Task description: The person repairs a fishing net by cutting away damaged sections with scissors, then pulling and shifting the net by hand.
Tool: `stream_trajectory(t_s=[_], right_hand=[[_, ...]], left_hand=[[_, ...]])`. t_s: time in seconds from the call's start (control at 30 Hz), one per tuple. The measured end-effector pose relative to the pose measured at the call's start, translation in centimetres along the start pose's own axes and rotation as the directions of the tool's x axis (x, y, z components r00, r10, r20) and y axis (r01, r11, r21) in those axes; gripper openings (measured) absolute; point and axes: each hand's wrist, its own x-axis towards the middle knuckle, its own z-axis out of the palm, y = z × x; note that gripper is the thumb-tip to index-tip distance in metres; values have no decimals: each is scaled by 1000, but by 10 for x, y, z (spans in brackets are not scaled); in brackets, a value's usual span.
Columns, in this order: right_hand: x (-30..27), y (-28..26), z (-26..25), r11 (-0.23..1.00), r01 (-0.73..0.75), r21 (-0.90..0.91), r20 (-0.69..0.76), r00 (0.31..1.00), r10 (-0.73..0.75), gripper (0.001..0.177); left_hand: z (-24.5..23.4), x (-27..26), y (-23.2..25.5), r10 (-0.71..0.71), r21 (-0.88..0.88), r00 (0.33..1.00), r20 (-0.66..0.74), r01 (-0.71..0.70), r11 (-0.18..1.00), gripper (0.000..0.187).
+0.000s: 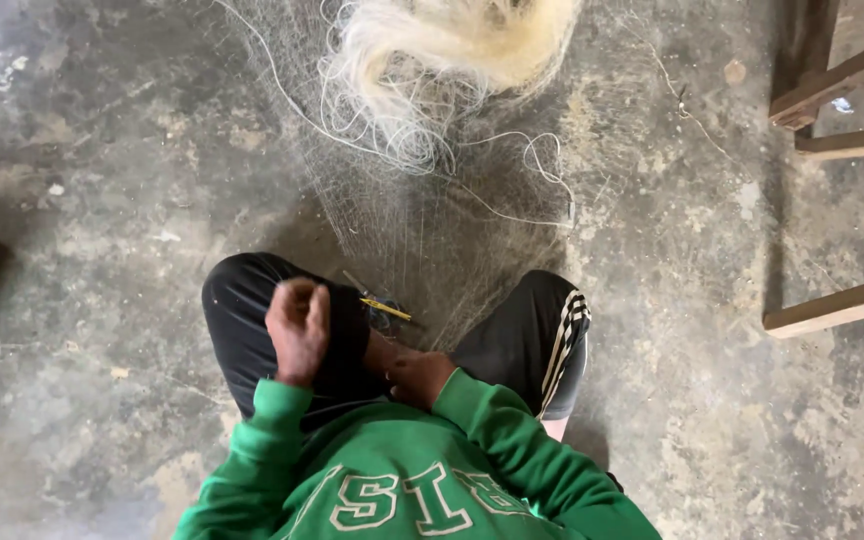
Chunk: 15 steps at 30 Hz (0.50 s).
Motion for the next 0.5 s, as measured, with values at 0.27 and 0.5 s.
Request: stream_trajectory(t_s=[0.27, 0.5], right_hand=[[-11, 21, 31, 996, 93, 13, 463, 882, -89, 29], [-17, 9, -72, 899, 20, 438, 6, 1000, -25, 23]], left_hand=[[34, 40, 69, -333, -676, 805, 491, 593, 438, 35], [21, 0, 7, -467, -769, 807, 362, 542, 340, 6]])
